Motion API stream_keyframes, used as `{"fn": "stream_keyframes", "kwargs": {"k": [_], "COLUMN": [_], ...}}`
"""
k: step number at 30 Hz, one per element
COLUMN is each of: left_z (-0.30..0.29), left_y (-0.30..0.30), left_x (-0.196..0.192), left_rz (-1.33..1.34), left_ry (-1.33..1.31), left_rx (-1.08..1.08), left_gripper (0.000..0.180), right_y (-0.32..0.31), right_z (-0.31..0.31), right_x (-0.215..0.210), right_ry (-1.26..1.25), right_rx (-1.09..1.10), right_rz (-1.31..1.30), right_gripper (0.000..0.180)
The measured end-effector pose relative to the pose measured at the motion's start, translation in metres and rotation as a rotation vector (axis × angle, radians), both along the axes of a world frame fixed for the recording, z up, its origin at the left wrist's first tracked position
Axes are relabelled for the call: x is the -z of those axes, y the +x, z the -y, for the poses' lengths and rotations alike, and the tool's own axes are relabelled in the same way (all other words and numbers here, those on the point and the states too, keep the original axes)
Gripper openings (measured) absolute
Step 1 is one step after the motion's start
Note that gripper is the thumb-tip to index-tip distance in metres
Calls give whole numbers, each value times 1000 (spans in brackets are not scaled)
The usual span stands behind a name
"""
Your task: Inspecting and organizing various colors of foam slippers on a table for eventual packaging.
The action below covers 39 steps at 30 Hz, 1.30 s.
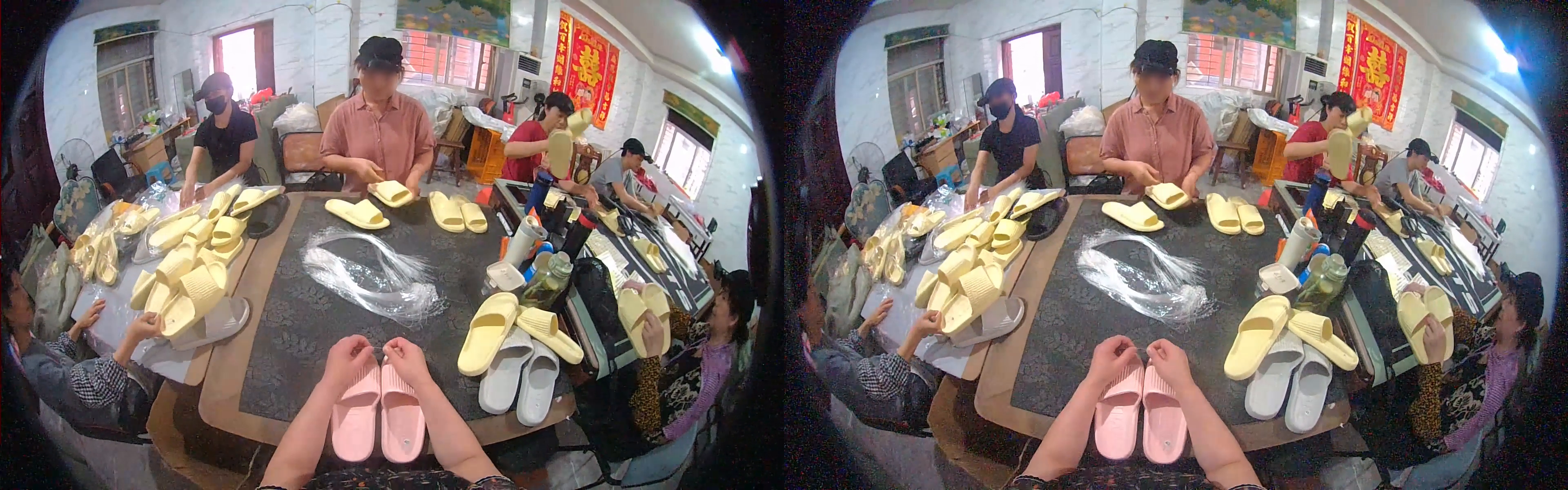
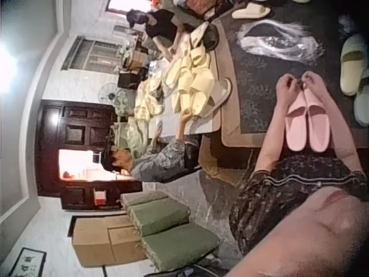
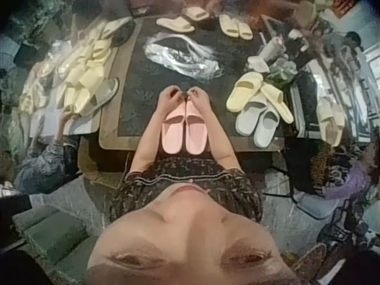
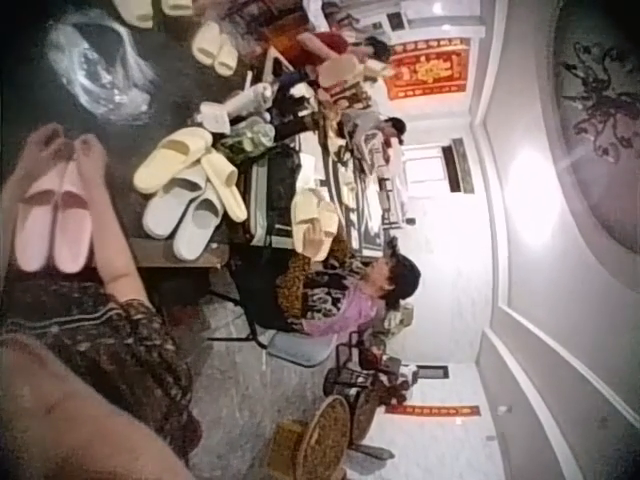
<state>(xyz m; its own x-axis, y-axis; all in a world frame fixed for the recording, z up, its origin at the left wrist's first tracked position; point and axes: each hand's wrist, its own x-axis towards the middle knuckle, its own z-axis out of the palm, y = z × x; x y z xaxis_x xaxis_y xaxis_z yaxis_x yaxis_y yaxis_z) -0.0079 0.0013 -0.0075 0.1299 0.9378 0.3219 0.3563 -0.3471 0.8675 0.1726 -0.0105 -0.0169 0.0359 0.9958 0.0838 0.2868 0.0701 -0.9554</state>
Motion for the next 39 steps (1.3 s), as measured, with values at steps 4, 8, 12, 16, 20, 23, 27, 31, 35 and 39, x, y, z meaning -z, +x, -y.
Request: {"fn": "stream_keyframes", "kwargs": {"k": [4, 8, 12, 16, 20, 23, 27, 31, 35, 39], "left_z": [3, -4, 4, 2, 3, 3, 1, 4, 2, 0], "left_y": [8, 0, 7, 4, 4, 4, 2, 5, 1, 4], "left_x": [-17, 5, -15, -14, -13, -13, -7, -14, -11, -10], "left_rz": [-154, 31, -86, -48, -56, -52, -73, -122, -63, -154], "left_ry": [-40, -41, -31, 53, 37, 39, 80, 11, 73, 85], "left_rx": [172, 20, 103, 33, 72, 74, -24, 87, -39, 104], "left_gripper": [18, 19, 17, 16, 15, 14, 14, 13, 14, 12], "right_y": [5, 0, 2, 0, -1, 1, 1, 1, -1, -1], "right_z": [0, 0, 3, 0, 7, 4, 1, 1, 5, 2], "right_x": [7, 3, -5, -4, -14, -6, 1, 4, -7, 4], "right_ry": [3, -37, 10, 39, 35, 26, -16, 33, -9, 76], "right_rx": [-28, 45, -24, 42, -58, -4, 20, -21, 51, -46], "right_rz": [85, -143, 76, -132, 112, -48, -27, 25, -107, 71], "right_gripper": [14, 15, 15, 17, 16, 17, 16, 15, 14, 13]}}
